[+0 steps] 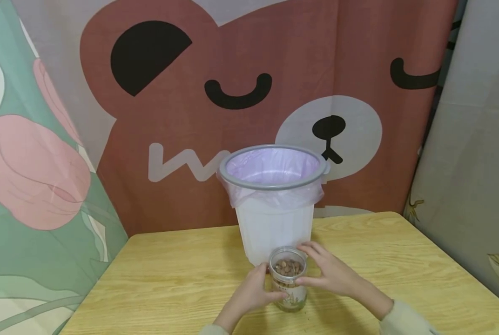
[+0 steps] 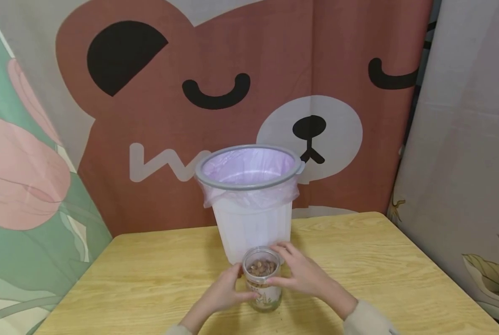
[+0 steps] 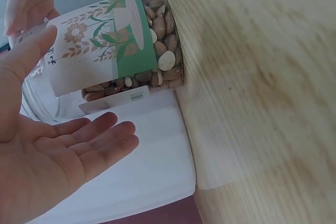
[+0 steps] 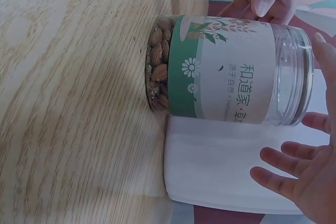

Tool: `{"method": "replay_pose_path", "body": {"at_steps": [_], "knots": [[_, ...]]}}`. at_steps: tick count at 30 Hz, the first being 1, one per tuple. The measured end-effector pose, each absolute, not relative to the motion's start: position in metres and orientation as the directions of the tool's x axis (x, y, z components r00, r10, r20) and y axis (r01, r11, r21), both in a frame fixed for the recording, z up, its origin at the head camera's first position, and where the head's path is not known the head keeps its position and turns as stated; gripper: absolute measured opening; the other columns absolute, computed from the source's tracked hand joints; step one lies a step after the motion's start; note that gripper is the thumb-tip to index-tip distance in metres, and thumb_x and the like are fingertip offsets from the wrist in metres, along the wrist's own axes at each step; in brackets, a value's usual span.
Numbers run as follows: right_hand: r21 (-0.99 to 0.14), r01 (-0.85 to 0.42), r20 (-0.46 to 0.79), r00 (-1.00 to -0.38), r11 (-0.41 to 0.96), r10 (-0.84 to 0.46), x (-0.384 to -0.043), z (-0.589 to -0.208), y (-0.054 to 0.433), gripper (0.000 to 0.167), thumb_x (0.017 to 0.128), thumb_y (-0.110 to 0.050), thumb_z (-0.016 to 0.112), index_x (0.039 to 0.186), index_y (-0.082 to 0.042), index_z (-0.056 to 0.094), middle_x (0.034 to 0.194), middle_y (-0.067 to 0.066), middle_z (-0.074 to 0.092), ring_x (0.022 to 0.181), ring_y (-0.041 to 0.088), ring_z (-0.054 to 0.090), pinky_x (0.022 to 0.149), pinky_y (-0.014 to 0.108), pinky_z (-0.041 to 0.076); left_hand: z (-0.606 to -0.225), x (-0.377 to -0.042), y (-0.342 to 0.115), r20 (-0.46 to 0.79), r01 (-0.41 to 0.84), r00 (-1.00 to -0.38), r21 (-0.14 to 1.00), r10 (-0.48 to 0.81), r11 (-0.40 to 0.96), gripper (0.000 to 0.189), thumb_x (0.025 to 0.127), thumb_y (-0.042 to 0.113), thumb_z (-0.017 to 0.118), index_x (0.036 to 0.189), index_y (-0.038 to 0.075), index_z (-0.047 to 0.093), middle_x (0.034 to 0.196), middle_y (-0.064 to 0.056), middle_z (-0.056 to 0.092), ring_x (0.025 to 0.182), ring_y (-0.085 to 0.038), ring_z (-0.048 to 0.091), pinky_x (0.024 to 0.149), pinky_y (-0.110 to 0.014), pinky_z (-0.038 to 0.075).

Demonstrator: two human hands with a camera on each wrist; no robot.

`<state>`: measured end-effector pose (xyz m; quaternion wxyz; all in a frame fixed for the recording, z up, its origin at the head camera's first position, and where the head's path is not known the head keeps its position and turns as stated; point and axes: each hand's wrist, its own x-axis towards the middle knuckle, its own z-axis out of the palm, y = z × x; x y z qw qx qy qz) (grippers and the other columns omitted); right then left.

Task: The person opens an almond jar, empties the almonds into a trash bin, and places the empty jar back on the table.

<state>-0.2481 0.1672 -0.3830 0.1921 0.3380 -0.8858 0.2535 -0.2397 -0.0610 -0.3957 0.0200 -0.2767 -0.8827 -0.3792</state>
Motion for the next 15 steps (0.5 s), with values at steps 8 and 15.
{"method": "replay_pose_path", "body": {"at_steps": [8, 15], "knots": [[-0.309, -0.710, 0.511, -0.685, 0.633, -0.520, -0.250, -0.383, 0.161, 0.071, 0.075, -0.050, 0.064, 0.127, -0.005, 0.045, 0.124, 0.012, 0.043, 0.104, 0.030, 0.050, 0.076, 0.047, 0.047, -0.396, -0.242, -0.058, 0.207, 0.490, -0.843, 0.678, 0.497, 0.548, 0.077, 0.073, 0.041, 0.071, 0.128, -0.003, 0.039, 0.123, -0.014, 0.049, 0.110, -0.030, 0.048, 0.089, -0.042, 0.041], [-0.334, -0.696, 0.472, -0.707, 0.636, -0.527, -0.252, -0.385, 0.155, 0.074, 0.075, -0.052, 0.063, 0.129, -0.005, 0.044, 0.127, 0.014, 0.040, 0.105, 0.032, 0.050, 0.075, 0.047, 0.047, -0.399, -0.245, -0.057, 0.179, 0.477, -0.844, 0.682, 0.506, 0.554, 0.083, 0.072, 0.043, 0.071, 0.132, -0.003, 0.034, 0.127, -0.015, 0.046, 0.115, -0.029, 0.044, 0.092, -0.043, 0.038]]}}
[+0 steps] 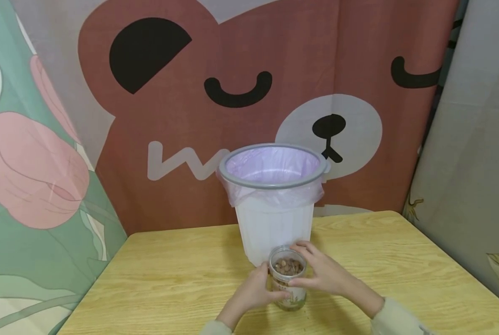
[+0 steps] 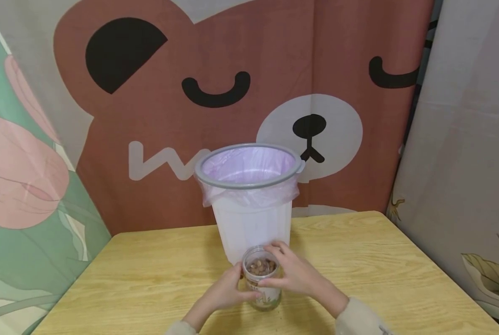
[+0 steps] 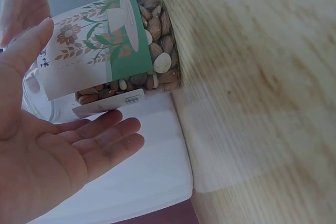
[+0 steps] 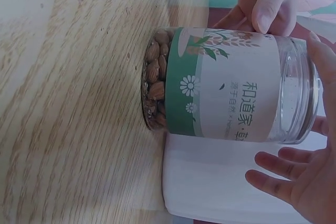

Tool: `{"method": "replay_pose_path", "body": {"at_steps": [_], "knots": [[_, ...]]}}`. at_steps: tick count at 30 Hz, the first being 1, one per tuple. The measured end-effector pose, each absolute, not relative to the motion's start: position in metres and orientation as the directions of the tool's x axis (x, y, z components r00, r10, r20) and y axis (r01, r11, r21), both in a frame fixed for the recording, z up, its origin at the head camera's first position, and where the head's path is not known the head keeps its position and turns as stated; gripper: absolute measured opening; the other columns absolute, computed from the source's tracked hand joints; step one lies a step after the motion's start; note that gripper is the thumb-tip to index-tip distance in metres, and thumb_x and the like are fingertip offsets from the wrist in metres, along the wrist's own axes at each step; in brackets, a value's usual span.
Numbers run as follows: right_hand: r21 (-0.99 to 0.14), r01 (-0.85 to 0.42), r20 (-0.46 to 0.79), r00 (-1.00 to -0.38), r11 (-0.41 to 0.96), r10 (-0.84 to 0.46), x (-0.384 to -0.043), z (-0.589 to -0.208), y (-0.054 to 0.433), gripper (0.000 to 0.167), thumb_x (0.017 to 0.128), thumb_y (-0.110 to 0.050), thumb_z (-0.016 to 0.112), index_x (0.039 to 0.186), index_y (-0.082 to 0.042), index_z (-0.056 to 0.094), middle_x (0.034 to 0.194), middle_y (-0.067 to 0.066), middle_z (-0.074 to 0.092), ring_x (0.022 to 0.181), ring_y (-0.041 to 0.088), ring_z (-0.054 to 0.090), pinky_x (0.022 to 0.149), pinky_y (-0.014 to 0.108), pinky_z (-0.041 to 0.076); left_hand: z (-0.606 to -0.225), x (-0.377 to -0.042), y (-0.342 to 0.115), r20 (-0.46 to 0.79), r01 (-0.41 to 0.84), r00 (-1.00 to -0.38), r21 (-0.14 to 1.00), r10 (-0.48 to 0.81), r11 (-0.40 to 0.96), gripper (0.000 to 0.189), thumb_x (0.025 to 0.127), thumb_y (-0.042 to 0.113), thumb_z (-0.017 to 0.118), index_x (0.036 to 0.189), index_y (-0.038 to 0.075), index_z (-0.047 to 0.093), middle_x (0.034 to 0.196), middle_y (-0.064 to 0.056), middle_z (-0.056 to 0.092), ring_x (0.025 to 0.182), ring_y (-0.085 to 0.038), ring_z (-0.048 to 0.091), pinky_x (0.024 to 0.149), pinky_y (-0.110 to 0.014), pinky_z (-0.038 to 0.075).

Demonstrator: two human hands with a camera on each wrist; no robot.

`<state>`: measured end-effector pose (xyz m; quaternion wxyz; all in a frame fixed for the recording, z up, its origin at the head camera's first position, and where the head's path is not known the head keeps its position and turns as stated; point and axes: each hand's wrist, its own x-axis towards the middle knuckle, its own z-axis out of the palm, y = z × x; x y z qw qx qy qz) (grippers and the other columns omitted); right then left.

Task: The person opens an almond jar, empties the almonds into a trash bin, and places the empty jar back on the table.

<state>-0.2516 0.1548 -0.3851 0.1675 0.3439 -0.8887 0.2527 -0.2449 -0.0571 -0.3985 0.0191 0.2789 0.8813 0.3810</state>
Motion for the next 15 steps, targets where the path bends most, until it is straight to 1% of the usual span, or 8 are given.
{"method": "replay_pose_path", "body": {"at_steps": [6, 15], "knots": [[-0.329, -0.690, 0.451, -0.714, 0.644, -0.535, -0.2528, -0.3863, 0.1528, 0.076, 0.075, -0.053, 0.062, 0.130, -0.006, 0.042, 0.128, 0.016, 0.038, 0.104, 0.035, 0.050, 0.073, 0.048, 0.048, -0.3993, -0.2460, -0.0566, 0.145, 0.459, -0.845, 0.688, 0.514, 0.561, 0.085, 0.073, 0.041, 0.071, 0.133, -0.003, 0.031, 0.130, -0.016, 0.043, 0.117, -0.030, 0.042, 0.093, -0.043, 0.036], [-0.311, -0.697, 0.447, -0.707, 0.647, -0.548, -0.2519, -0.3854, 0.1483, 0.076, 0.074, -0.056, 0.061, 0.129, -0.008, 0.043, 0.125, 0.011, 0.040, 0.102, 0.028, 0.052, 0.073, 0.041, 0.049, -0.3997, -0.2475, -0.0549, 0.149, 0.461, -0.838, 0.708, 0.525, 0.535, 0.083, 0.073, 0.036, 0.072, 0.135, 0.000, 0.030, 0.130, -0.014, 0.043, 0.117, -0.028, 0.042, 0.095, -0.043, 0.035]]}}
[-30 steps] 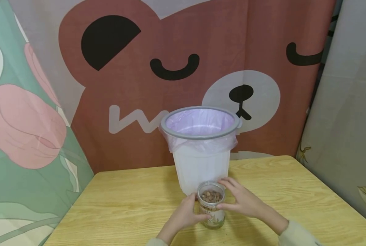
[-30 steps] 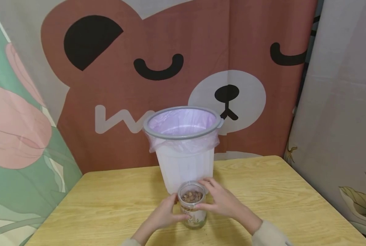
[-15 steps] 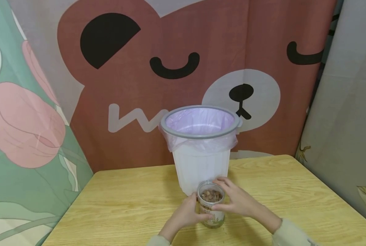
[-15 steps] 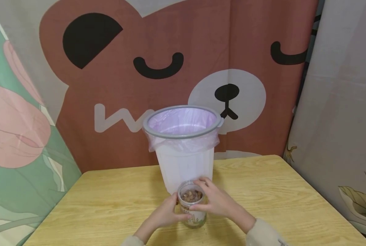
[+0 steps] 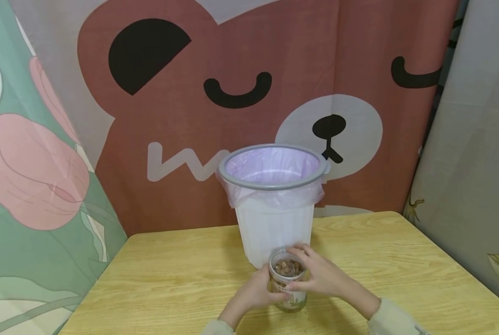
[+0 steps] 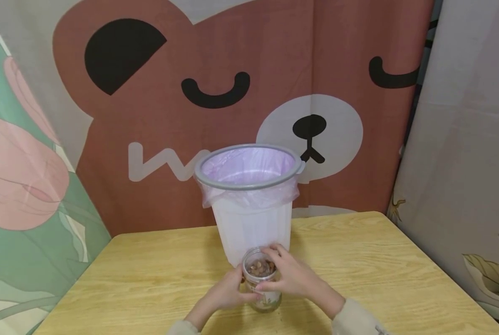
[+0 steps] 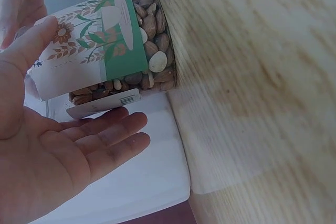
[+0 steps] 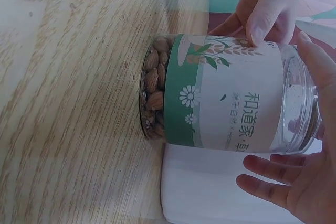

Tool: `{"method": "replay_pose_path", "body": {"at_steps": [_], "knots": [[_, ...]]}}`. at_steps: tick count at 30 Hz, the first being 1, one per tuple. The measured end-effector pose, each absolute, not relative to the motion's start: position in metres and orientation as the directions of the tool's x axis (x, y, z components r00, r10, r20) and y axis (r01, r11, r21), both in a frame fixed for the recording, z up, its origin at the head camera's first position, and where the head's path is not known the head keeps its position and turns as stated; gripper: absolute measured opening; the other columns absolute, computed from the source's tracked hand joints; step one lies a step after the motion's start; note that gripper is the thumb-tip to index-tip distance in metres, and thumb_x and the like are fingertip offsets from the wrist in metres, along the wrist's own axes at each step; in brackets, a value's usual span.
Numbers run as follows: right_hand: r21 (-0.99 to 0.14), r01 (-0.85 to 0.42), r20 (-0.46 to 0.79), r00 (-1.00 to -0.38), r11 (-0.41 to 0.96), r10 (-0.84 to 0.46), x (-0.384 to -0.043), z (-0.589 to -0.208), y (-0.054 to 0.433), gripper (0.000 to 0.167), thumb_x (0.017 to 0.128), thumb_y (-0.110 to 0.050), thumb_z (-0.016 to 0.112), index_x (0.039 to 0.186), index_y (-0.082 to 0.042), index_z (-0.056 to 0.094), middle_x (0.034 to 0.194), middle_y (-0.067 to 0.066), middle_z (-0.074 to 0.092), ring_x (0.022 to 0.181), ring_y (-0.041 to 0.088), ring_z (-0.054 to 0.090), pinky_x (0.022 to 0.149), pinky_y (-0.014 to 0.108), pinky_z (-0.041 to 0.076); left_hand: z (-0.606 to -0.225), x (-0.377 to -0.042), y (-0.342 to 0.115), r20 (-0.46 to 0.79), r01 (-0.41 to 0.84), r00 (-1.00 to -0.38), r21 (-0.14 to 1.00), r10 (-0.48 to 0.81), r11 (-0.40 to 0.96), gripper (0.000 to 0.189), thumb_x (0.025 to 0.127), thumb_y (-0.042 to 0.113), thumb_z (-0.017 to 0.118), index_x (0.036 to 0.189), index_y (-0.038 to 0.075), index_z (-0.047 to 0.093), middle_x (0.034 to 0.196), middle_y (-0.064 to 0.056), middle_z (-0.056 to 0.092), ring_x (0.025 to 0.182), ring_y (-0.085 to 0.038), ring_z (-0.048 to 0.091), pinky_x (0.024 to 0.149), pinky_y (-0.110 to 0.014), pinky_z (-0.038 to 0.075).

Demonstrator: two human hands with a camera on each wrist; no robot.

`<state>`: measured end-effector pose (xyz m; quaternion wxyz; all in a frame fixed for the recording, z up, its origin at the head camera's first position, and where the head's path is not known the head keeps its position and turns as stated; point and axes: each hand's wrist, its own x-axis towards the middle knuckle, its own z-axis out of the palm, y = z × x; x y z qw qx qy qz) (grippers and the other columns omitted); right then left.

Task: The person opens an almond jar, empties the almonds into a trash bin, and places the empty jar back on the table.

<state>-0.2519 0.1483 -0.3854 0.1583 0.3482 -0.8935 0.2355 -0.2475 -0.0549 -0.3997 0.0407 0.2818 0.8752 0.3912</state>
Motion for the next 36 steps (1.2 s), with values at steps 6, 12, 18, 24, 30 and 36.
{"method": "replay_pose_path", "body": {"at_steps": [6, 12, 18, 24, 30, 36], "knots": [[-0.317, -0.701, 0.458, -0.703, 0.639, -0.544, -0.251, -0.385, 0.145, 0.075, 0.074, -0.057, 0.060, 0.128, -0.007, 0.045, 0.124, 0.009, 0.042, 0.103, 0.026, 0.051, 0.075, 0.041, 0.048, -0.399, -0.246, -0.055, 0.159, 0.474, -0.830, 0.709, 0.535, 0.523, 0.081, 0.075, 0.035, 0.071, 0.134, -0.001, 0.030, 0.129, -0.015, 0.044, 0.116, -0.029, 0.043, 0.094, -0.043, 0.035], [-0.322, -0.681, 0.453, -0.721, 0.658, -0.525, -0.250, -0.384, 0.142, 0.075, 0.074, -0.056, 0.061, 0.126, -0.003, 0.046, 0.120, 0.012, 0.045, 0.101, 0.030, 0.052, 0.075, 0.043, 0.048, -0.399, -0.245, -0.054, 0.169, 0.481, -0.827, 0.705, 0.536, 0.521, 0.080, 0.076, 0.035, 0.070, 0.134, -0.001, 0.030, 0.129, -0.015, 0.044, 0.117, -0.029, 0.043, 0.095, -0.043, 0.035], [-0.356, -0.656, 0.435, -0.747, 0.666, -0.503, -0.248, -0.383, 0.138, 0.074, 0.075, -0.054, 0.062, 0.126, -0.003, 0.046, 0.118, 0.013, 0.044, 0.098, 0.029, 0.052, 0.073, 0.043, 0.048, -0.400, -0.247, -0.055, 0.160, 0.474, -0.831, 0.705, 0.533, 0.527, 0.081, 0.076, 0.037, 0.069, 0.135, -0.002, 0.028, 0.131, -0.016, 0.042, 0.118, -0.029, 0.041, 0.095, -0.043, 0.035], [-0.372, -0.646, 0.435, -0.756, 0.667, -0.490, -0.246, -0.384, 0.137, 0.073, 0.075, -0.052, 0.064, 0.126, -0.003, 0.047, 0.117, 0.013, 0.045, 0.097, 0.027, 0.052, 0.073, 0.043, 0.048, -0.401, -0.246, -0.054, 0.154, 0.470, -0.832, 0.705, 0.533, 0.531, 0.083, 0.076, 0.037, 0.069, 0.135, -0.002, 0.027, 0.132, -0.017, 0.041, 0.118, -0.029, 0.040, 0.095, -0.044, 0.034], [-0.393, -0.638, 0.435, -0.764, 0.663, -0.477, -0.245, -0.386, 0.138, 0.073, 0.074, -0.052, 0.064, 0.125, -0.003, 0.047, 0.117, 0.013, 0.045, 0.097, 0.027, 0.052, 0.074, 0.044, 0.047, -0.400, -0.245, -0.053, 0.151, 0.464, -0.840, 0.695, 0.521, 0.548, 0.081, 0.075, 0.037, 0.070, 0.133, -0.003, 0.030, 0.128, -0.018, 0.043, 0.116, -0.030, 0.043, 0.095, -0.044, 0.034], [-0.419, -0.622, 0.461, -0.773, 0.662, -0.435, -0.244, -0.388, 0.139, 0.073, 0.071, -0.049, 0.068, 0.124, -0.003, 0.048, 0.112, 0.010, 0.047, 0.095, 0.025, 0.052, 0.072, 0.043, 0.047, -0.401, -0.245, -0.052, 0.152, 0.460, -0.837, 0.717, 0.526, 0.524, 0.079, 0.075, 0.037, 0.070, 0.132, -0.002, 0.031, 0.129, -0.017, 0.043, 0.117, -0.030, 0.041, 0.096, -0.044, 0.033]]}}
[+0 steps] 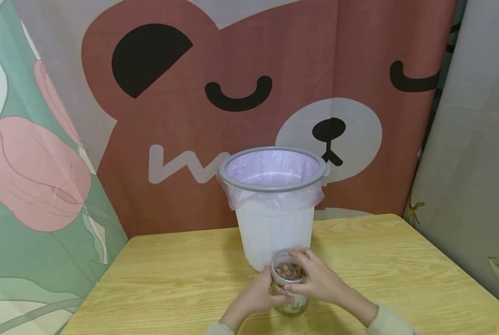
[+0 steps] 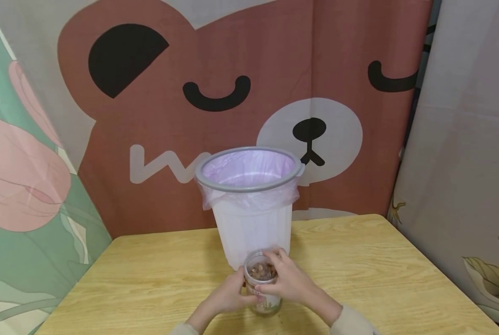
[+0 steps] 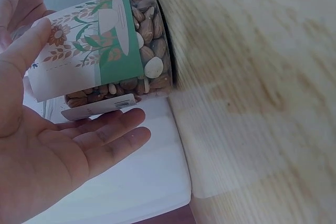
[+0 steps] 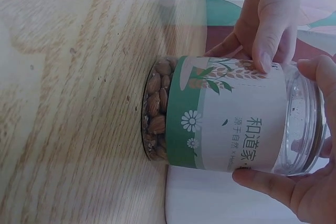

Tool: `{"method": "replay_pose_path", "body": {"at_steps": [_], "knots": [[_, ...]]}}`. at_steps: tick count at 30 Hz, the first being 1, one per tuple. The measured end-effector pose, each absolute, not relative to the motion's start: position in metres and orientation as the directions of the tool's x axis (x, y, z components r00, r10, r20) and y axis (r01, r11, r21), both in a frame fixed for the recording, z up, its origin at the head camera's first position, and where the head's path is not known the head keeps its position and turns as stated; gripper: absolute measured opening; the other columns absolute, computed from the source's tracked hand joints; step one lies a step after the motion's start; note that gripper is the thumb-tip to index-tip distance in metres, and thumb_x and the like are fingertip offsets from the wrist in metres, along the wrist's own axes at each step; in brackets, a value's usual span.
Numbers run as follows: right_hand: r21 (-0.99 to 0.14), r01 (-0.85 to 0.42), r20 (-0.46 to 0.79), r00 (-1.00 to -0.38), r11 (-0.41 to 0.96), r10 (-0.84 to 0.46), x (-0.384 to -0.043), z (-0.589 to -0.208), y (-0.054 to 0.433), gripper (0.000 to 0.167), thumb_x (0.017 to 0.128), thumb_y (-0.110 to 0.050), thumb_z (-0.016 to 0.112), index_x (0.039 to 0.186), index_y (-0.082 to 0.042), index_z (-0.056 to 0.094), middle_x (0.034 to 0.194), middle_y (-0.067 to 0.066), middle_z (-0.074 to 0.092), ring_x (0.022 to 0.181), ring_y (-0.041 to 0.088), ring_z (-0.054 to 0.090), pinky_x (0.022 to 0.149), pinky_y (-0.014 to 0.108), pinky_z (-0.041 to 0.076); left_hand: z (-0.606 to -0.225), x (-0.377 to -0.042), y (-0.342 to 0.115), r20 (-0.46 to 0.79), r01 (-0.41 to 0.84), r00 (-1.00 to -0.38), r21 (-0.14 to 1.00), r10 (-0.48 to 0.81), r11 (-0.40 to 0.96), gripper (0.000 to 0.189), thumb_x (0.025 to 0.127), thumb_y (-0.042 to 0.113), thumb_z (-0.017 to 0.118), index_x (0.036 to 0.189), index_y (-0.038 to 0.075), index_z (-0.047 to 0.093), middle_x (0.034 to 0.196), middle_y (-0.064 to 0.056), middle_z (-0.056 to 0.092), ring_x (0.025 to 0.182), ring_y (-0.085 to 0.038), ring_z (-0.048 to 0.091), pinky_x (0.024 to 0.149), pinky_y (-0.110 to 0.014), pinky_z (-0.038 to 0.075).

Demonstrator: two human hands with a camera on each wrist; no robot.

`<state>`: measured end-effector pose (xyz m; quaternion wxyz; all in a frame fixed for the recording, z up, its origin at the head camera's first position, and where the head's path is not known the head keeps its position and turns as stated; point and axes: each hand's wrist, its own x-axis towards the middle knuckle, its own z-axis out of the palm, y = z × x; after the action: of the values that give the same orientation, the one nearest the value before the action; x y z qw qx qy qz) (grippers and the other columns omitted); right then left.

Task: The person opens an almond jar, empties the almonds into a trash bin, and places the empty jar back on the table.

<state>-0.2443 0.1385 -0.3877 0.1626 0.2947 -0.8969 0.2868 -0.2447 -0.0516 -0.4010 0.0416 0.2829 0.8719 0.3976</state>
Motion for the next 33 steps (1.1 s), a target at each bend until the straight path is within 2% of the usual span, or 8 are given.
{"method": "replay_pose_path", "body": {"at_steps": [6, 13, 19, 24, 29, 33], "knots": [[-0.461, -0.611, 0.493, -0.779, 0.644, -0.387, -0.2419, -0.3892, 0.1389, 0.072, 0.066, -0.041, 0.073, 0.122, -0.002, 0.048, 0.109, 0.009, 0.048, 0.094, 0.027, 0.053, 0.073, 0.044, 0.046, -0.4010, -0.2442, -0.0509, 0.149, 0.449, -0.840, 0.730, 0.521, 0.515, 0.079, 0.073, 0.038, 0.072, 0.129, -0.003, 0.033, 0.127, -0.017, 0.044, 0.115, -0.030, 0.043, 0.094, -0.043, 0.036], [-0.548, -0.559, 0.457, -0.823, 0.623, -0.337, -0.2391, -0.3899, 0.1408, 0.072, 0.065, -0.038, 0.075, 0.121, -0.001, 0.048, 0.109, 0.010, 0.049, 0.091, 0.024, 0.051, 0.072, 0.041, 0.045, -0.4024, -0.2461, -0.0503, 0.162, 0.442, -0.843, 0.752, 0.513, 0.489, 0.074, 0.072, 0.039, 0.073, 0.124, -0.001, 0.038, 0.124, -0.014, 0.047, 0.113, -0.028, 0.045, 0.092, -0.039, 0.039], [-0.593, -0.519, 0.431, -0.850, 0.615, -0.303, -0.2374, -0.3901, 0.1424, 0.075, 0.065, -0.041, 0.075, 0.123, -0.002, 0.047, 0.114, 0.010, 0.048, 0.098, 0.028, 0.050, 0.076, 0.045, 0.044, -0.4002, -0.2457, -0.0492, 0.180, 0.462, -0.839, 0.735, 0.514, 0.497, 0.074, 0.072, 0.040, 0.072, 0.123, -0.001, 0.039, 0.122, -0.012, 0.048, 0.112, -0.026, 0.046, 0.091, -0.037, 0.040], [-0.628, -0.495, 0.415, -0.866, 0.601, -0.280, -0.2365, -0.3904, 0.1427, 0.071, 0.067, -0.037, 0.074, 0.122, -0.001, 0.047, 0.115, 0.010, 0.048, 0.103, 0.032, 0.047, 0.078, 0.051, 0.043, -0.3986, -0.2446, -0.0494, 0.206, 0.499, -0.825, 0.702, 0.525, 0.508, 0.073, 0.072, 0.041, 0.072, 0.122, -0.001, 0.040, 0.117, -0.010, 0.051, 0.108, -0.024, 0.049, 0.089, -0.037, 0.041], [-0.643, -0.481, 0.420, -0.872, 0.595, -0.251, -0.2360, -0.3913, 0.1434, 0.070, 0.068, -0.036, 0.074, 0.121, 0.000, 0.047, 0.115, 0.011, 0.048, 0.104, 0.033, 0.046, 0.079, 0.053, 0.041, -0.3985, -0.2440, -0.0486, 0.237, 0.529, -0.813, 0.683, 0.532, 0.504, 0.075, 0.068, 0.039, 0.075, 0.121, -0.001, 0.041, 0.114, -0.008, 0.052, 0.106, -0.022, 0.050, 0.087, -0.035, 0.042], [-0.638, -0.481, 0.433, -0.870, 0.600, -0.237, -0.2353, -0.3921, 0.1432, 0.070, 0.067, -0.036, 0.074, 0.120, 0.001, 0.049, 0.116, 0.013, 0.049, 0.104, 0.034, 0.047, 0.080, 0.052, 0.041, -0.3989, -0.2435, -0.0472, 0.215, 0.497, -0.826, 0.715, 0.521, 0.492, 0.079, 0.062, 0.035, 0.080, 0.122, 0.001, 0.040, 0.115, -0.005, 0.051, 0.106, -0.019, 0.050, 0.087, -0.031, 0.042]]}}
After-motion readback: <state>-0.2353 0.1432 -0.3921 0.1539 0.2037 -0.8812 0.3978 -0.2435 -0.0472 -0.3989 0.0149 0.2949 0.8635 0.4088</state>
